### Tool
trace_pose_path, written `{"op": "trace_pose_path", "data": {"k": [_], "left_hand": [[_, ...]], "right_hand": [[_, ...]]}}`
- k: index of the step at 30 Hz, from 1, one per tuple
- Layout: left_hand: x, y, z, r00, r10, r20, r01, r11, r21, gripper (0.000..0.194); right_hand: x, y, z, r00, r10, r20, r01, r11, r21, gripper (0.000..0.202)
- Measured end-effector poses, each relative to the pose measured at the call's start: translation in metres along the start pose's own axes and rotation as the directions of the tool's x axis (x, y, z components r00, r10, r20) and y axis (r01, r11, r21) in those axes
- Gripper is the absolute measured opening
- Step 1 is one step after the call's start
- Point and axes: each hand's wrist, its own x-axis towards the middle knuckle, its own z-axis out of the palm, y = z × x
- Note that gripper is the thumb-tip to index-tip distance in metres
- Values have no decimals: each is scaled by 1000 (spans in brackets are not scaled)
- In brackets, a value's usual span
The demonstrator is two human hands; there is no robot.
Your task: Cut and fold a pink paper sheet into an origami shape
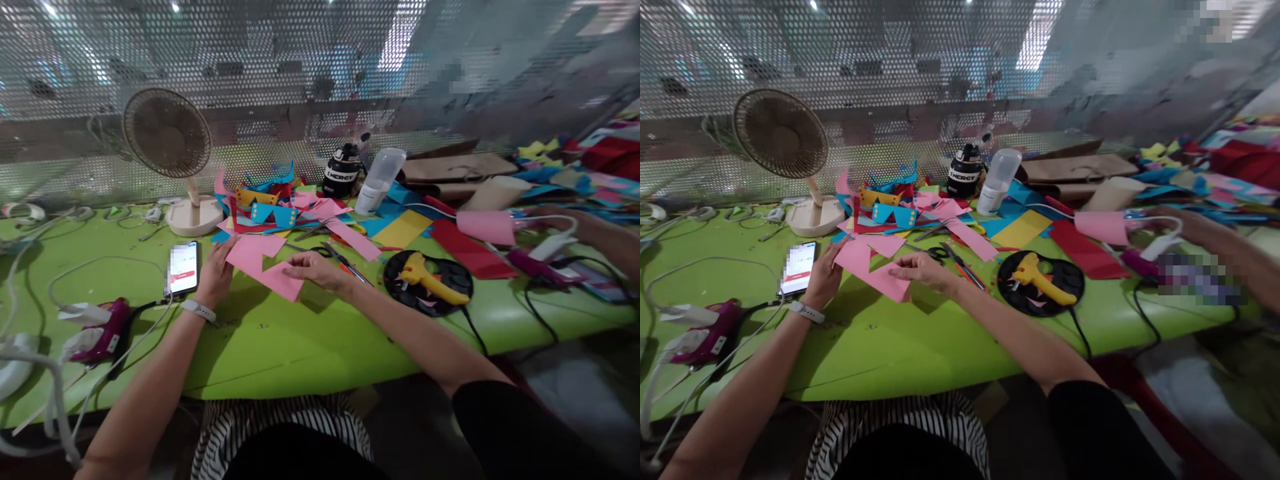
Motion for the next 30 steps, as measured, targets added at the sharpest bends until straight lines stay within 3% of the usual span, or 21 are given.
{"op": "trace_pose_path", "data": {"k": [3, 6, 9, 10, 12, 15, 18, 21, 25, 28, 30], "left_hand": [[1, -2, 0, 991, -57, -118, 54, 998, -21, 46], [3, -2, -3, 955, -161, -249, 163, 987, -12, 56], [5, 5, -8, 917, -289, -274, 290, 956, -36, 43], [5, 9, -10, 908, -345, -238, 336, 939, -79, 37], [4, 19, -11, 899, -432, -67, 413, 890, -194, 45], [1, 35, -7, 877, -427, 219, 475, 838, -269, 49], [0, 46, -3, 835, -397, 380, 529, 770, -356, 53], [3, 48, -6, 795, -404, 451, 592, 676, -438, 62], [9, 44, -22, 843, -384, 376, 528, 723, -445, 60], [12, 39, -30, 908, -320, 269, 402, 846, -350, 53], [12, 37, -31, 931, -253, 262, 322, 907, -269, 50]], "right_hand": [[2, 0, 5, 993, 116, 18, -118, 978, 173, 24], [4, 4, 18, 966, 218, -137, -146, 903, 404, 19], [4, 12, 36, 940, 263, -216, -116, 844, 523, 15], [3, 15, 41, 939, 262, -223, -105, 835, 539, 14], [1, 21, 49, 941, 260, -216, -103, 829, 549, 15], [-4, 24, 57, 953, 272, -135, -155, 817, 555, 20], [-10, 22, 60, 965, 261, -3, -217, 808, 548, 21], [-15, 16, 60, 956, 258, 137, -293, 849, 439, 19], [-18, 10, 55, 934, 260, 246, -319, 916, 242, 22], [-19, 4, 44, 906, 258, 336, -308, 945, 107, 21], [-20, -3, 32, 890, 248, 382, -259, 966, -22, 22]]}}
